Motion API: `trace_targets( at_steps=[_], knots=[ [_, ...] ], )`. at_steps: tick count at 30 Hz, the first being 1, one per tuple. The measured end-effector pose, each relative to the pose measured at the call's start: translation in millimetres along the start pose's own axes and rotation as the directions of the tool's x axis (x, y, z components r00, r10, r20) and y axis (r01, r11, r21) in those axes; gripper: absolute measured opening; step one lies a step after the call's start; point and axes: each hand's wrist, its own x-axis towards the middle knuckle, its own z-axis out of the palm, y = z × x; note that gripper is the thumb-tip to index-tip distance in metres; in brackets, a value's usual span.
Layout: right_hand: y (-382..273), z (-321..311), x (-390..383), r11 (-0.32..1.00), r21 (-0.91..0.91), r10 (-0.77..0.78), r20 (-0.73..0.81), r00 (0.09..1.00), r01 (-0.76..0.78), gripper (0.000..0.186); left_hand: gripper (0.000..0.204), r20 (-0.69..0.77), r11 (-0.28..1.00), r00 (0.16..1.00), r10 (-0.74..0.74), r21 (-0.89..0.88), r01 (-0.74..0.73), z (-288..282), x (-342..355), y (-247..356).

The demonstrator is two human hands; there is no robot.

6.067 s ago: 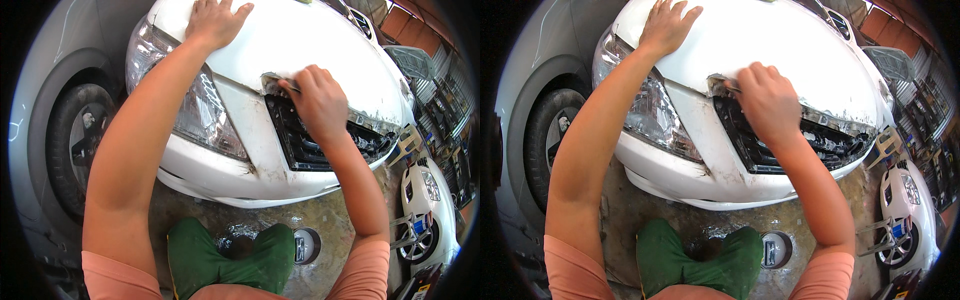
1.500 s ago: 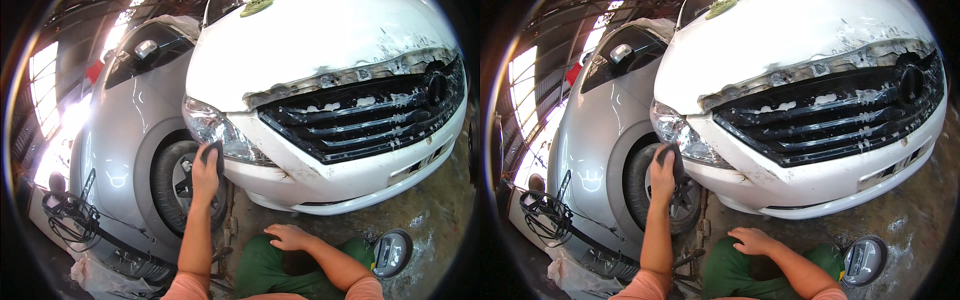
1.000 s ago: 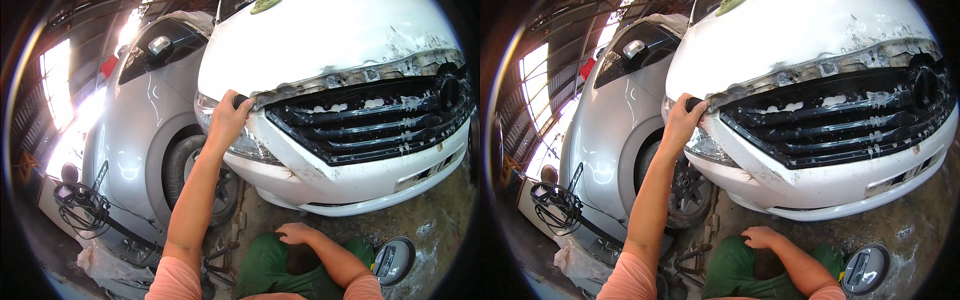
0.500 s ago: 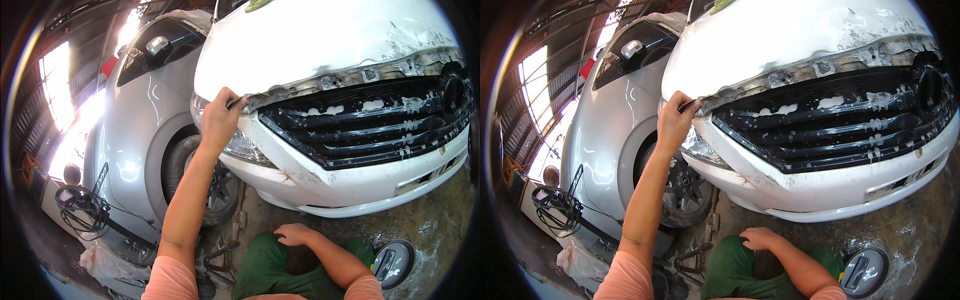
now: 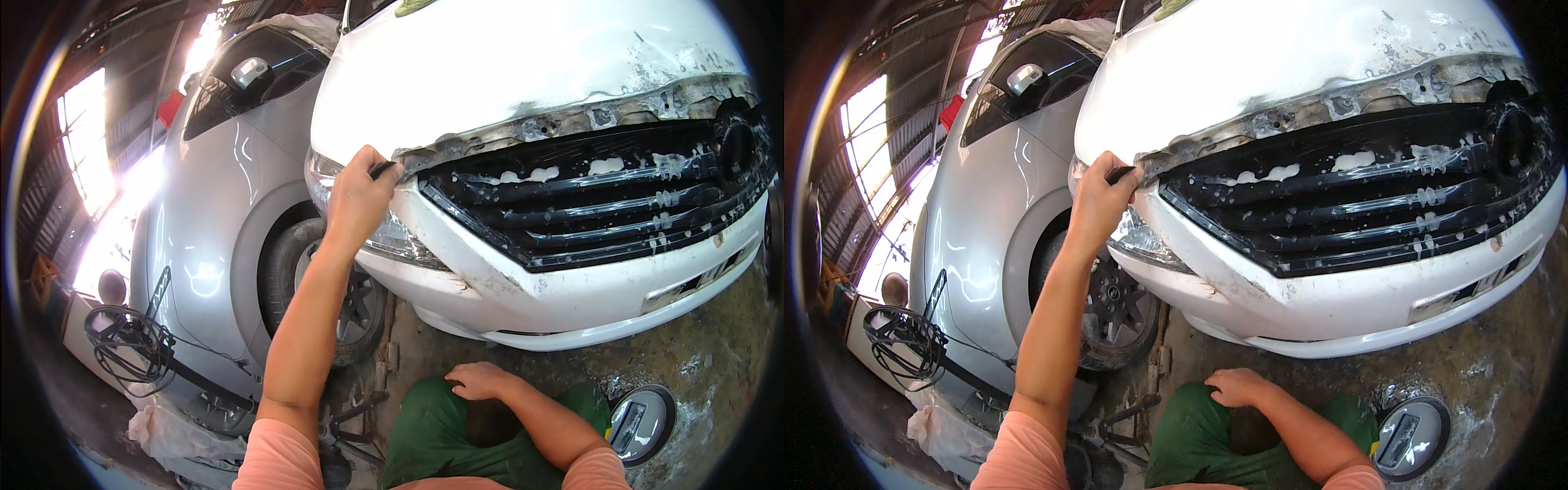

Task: The person sands the front hood and grille of a white car using a sanding block and water from a bucket. They periodically dip the block in the water, sand the surface with two hands, and wipe parts of the car with a green cloth.

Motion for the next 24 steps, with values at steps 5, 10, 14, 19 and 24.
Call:
trace_targets(
  at_steps=[5,10,14,19,24],
  knots=[
    [3.7,-0.4,-2.3,1.0,0.019,-0.002,-0.029,1.0,0.003,0.045,0.027,-0.036,0.998,0.999,0.009,0.055,-0.007,-0.7,3.7,4.5],
    [5.6,2.2,-0.1,1.0,0.023,0.002,-0.035,0.999,-0.002,0.045,0.022,-0.078,0.995,0.995,0.07,0.07,-0.064,-2.8,11.6,2.9],
    [0.5,0.0,0.1,0.999,0.027,0.025,-0.018,1.0,-0.025,0.045,0.023,-0.072,0.996,0.995,0.075,0.062,-0.071,6.8,-5.2,-3.9],
    [9.1,1.8,-2.0,1.0,0.017,-0.008,-0.053,0.999,0.009,0.044,0.03,-0.047,0.998,0.999,-0.002,0.07,0.005,-0.3,3.6,5.7],
    [8.2,4.0,-1.5,0.999,0.017,-0.037,-0.076,0.996,0.038,0.044,0.032,-0.036,0.998,0.999,0.003,0.064,0.0,-6.2,11.9,1.4]
  ],
)
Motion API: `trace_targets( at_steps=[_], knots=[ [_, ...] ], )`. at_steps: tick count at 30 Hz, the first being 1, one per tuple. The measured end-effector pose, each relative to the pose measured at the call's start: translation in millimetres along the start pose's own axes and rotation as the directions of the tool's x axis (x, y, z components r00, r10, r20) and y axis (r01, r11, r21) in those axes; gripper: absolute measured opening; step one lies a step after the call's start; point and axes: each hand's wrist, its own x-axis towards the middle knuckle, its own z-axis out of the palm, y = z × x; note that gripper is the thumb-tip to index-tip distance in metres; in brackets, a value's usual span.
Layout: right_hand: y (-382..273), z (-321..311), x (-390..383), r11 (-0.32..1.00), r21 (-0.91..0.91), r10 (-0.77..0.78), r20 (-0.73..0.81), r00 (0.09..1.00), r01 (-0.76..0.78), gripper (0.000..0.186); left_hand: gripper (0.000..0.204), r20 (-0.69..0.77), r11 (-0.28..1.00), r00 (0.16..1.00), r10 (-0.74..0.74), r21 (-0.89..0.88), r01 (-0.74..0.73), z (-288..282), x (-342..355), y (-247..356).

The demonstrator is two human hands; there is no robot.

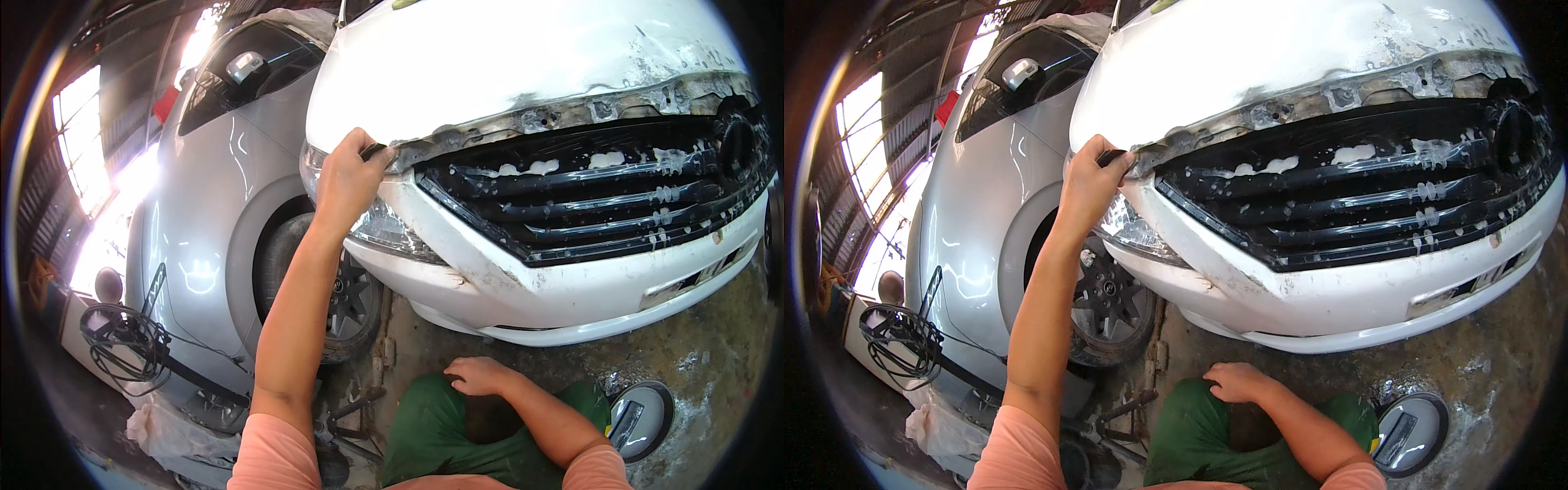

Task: The person sands the front hood and grille of a white car using a sanding block and water from a bucket. They periodically dip the block in the water, sand the surface with two hands, and wipe parts of the car with a green cloth.

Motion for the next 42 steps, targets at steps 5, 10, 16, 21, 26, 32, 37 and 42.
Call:
trace_targets(
  at_steps=[5,10,16,21,26,32,37,42],
  knots=[
    [-6.0,-7.7,-0.1,0.999,-0.005,0.047,0.036,0.998,-0.046,0.044,0.031,0.021,0.999,0.999,0.046,0.007,-0.046,5.9,-10.3,-6.0],
    [5.5,-0.9,-0.3,1.0,-0.01,0.001,-0.016,1.0,-0.002,0.044,0.028,0.031,0.998,0.999,0.007,-0.055,-0.005,5.4,-10.7,1.2],
    [2.7,-4.5,0.5,1.0,-0.002,0.005,-0.021,1.0,-0.005,0.044,0.023,-0.017,0.956,1.0,0.018,-0.294,-0.023,13.9,-3.6,-12.0],
    [1.5,-4.4,-0.7,1.0,0.004,0.027,-0.014,1.0,-0.027,0.043,0.022,0.004,0.926,1.0,0.014,-0.377,-0.012,21.4,-15.7,-16.1],
    [4.5,-5.8,-4.5,1.0,0.024,0.013,-0.068,0.998,-0.012,0.043,0.02,-0.001,0.945,1.0,0.011,-0.328,-0.011,23.9,-17.5,-14.0],
    [7.8,-1.9,-3.6,1.0,-0.005,0.028,-0.037,0.999,-0.028,0.043,0.024,-0.001,0.946,1.0,0.002,-0.325,-0.002,20.6,-8.3,-9.3],
    [1.5,-4.1,-2.2,0.999,0.013,0.034,-0.018,0.999,-0.034,0.044,0.021,-0.059,0.935,0.995,0.078,-0.343,-0.094,19.6,-2.0,-8.6],
    [-3.9,-6.2,0.5,0.998,0.018,0.06,0.018,0.998,-0.06,0.044,0.02,-0.038,0.938,0.994,0.098,-0.331,-0.105,28.7,-16.1,-11.8]
  ],
)
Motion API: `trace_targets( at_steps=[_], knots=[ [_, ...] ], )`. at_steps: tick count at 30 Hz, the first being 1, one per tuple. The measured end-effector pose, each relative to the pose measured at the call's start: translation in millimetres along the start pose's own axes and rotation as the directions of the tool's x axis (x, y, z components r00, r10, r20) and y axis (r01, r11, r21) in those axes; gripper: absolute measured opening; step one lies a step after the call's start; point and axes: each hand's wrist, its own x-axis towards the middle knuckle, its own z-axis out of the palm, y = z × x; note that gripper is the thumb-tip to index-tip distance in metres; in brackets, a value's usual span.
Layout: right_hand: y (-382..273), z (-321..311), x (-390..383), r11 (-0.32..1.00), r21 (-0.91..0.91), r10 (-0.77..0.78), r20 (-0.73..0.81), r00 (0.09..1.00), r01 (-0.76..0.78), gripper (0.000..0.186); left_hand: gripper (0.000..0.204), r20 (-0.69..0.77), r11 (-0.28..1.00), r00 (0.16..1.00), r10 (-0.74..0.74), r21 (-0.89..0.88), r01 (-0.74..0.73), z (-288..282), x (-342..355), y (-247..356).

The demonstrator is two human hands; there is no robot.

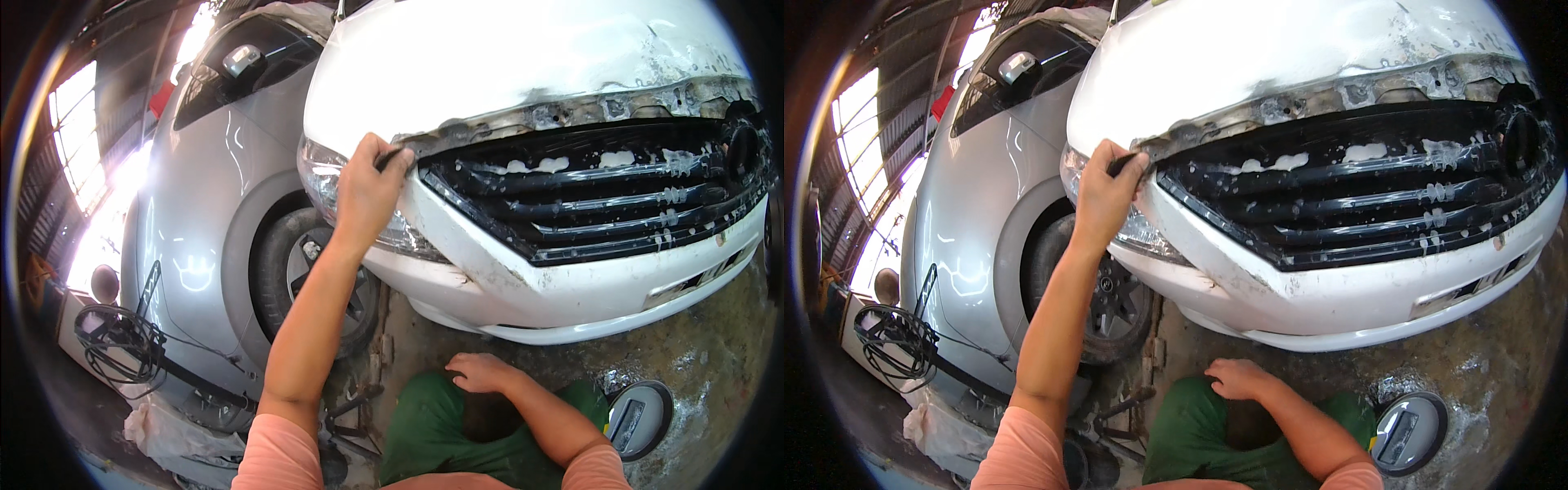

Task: The person sands the front hood and grille of a white car using a sanding block and water from a bucket. They periodically dip the block in the water, sand the surface with two hands, and wipe parts of the car with a green cloth.

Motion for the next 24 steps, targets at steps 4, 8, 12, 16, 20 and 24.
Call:
trace_targets(
  at_steps=[4,8,12,16,20,24],
  knots=[
    [4.3,1.7,0.2,0.999,-0.019,-0.035,-0.052,0.998,0.034,0.043,0.02,-0.073,0.998,0.997,0.0,0.058,0.004,-1.4,8.4,4.8],
    [-3.0,-0.5,-1.1,1.0,-0.009,-0.012,-0.05,0.999,0.012,0.042,0.025,-0.006,0.993,1.0,0.028,0.113,-0.027,-3.0,1.4,-1.9],
    [6.2,3.0,-3.5,0.999,-0.019,-0.039,-0.071,0.997,0.038,0.041,0.028,0.007,0.996,0.997,-0.076,0.053,0.075,-5.4,13.2,8.3],
    [-0.1,1.9,-5.2,0.998,-0.023,-0.053,-0.081,0.995,0.051,0.041,0.027,0.004,0.993,0.997,-0.076,0.095,0.075,-7.2,8.1,6.4],
    [0.0,1.7,-7.0,0.999,-0.032,-0.046,-0.083,0.995,0.043,0.041,0.028,-0.055,0.984,0.997,-0.052,0.166,0.06,-10.0,6.2,8.7],
    [-20.0,-12.4,-16.0,0.99,0.139,0.002,-0.244,0.97,0.033,0.04,0.022,-0.129,0.995,0.989,-0.066,-0.08,0.056,-4.5,-45.4,5.4]
  ],
)
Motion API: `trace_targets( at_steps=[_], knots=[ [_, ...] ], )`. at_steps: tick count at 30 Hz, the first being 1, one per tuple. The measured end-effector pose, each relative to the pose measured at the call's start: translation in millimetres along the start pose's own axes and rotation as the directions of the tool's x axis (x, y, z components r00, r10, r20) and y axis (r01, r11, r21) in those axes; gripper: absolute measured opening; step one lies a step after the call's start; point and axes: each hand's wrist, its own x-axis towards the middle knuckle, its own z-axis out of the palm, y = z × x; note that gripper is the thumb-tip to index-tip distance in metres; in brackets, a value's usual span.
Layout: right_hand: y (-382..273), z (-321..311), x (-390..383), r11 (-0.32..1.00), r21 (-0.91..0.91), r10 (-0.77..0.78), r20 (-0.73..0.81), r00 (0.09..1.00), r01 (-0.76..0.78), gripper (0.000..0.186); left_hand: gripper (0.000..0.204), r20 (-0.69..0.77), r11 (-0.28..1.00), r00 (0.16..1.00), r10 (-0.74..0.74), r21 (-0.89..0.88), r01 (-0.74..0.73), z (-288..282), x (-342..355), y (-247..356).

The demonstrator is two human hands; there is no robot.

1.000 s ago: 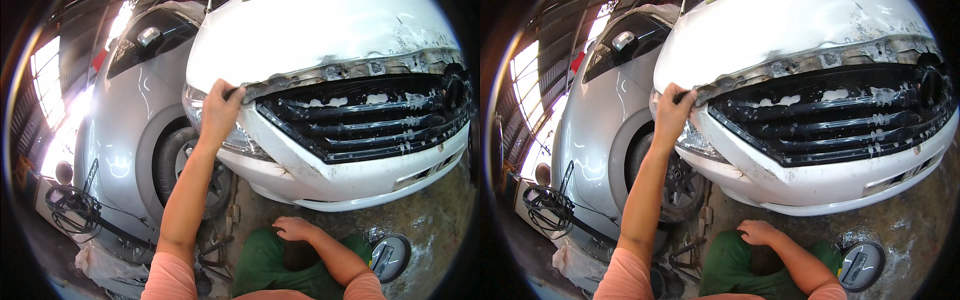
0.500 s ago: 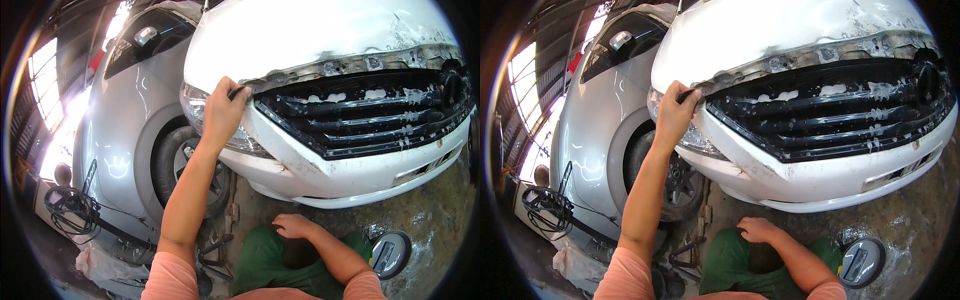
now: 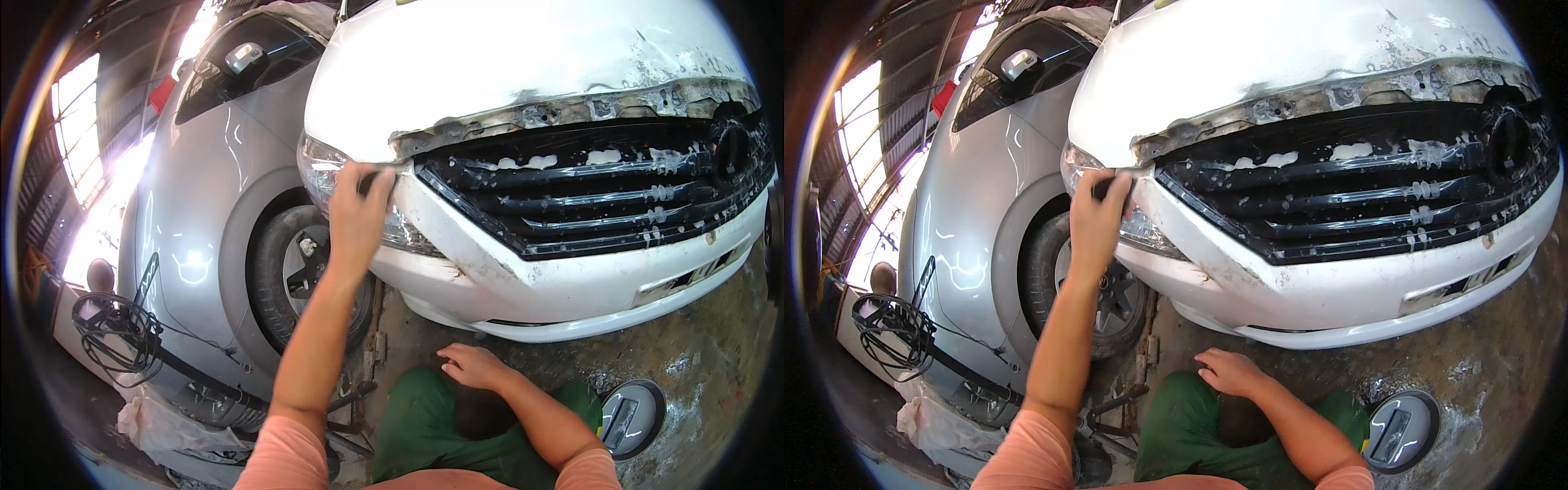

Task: The person sands the front hood and grille of a white car using a sanding block and water from a bucket. They periodically dip the block in the water, sand the surface with two hands, and wipe parts of the car with a green cloth.

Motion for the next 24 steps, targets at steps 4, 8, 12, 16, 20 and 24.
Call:
trace_targets(
  at_steps=[4,8,12,16,20,24],
  knots=[
    [-26.9,-13.1,-9.8,0.923,0.385,0.075,-0.173,0.982,-0.003,0.044,0.019,0.124,0.849,0.941,-0.316,-0.405,0.339,2.8,-130.4,-54.2],
    [-35.6,-9.6,-15.3,0.895,0.44,0.124,-0.408,0.904,0.075,0.048,0.015,0.201,0.65,0.809,-0.552,-0.504,0.569,24.9,-240.3,-80.9],
    [-28.1,-9.4,-18.4,0.808,0.581,0.313,-0.286,0.905,-0.096,0.029,0.017,0.406,0.345,0.588,-0.7,-0.528,0.776,37.2,-280.4,-101.9],
    [-20.9,-10.4,-19.4,0.801,0.586,0.358,-0.305,0.883,-0.122,0.024,0.022,0.558,0.192,0.512,-0.653,-0.533,0.824,44.4,-277.1,-108.0],
    [-29.7,-14.7,-25.0,0.833,0.507,0.455,-0.399,0.796,-0.222,0.024,0.037,0.337,0.485,0.688,-0.642,-0.516,0.706,51.5,-283.7,-90.7],
    [-32.2,-3.6,-23.8,0.91,0.34,0.405,-0.6,0.69,-0.238,0.021,0.06,0.27,0.93,0.895,-0.354,-0.002,0.369,45.7,-314.2,-82.2]
  ],
)
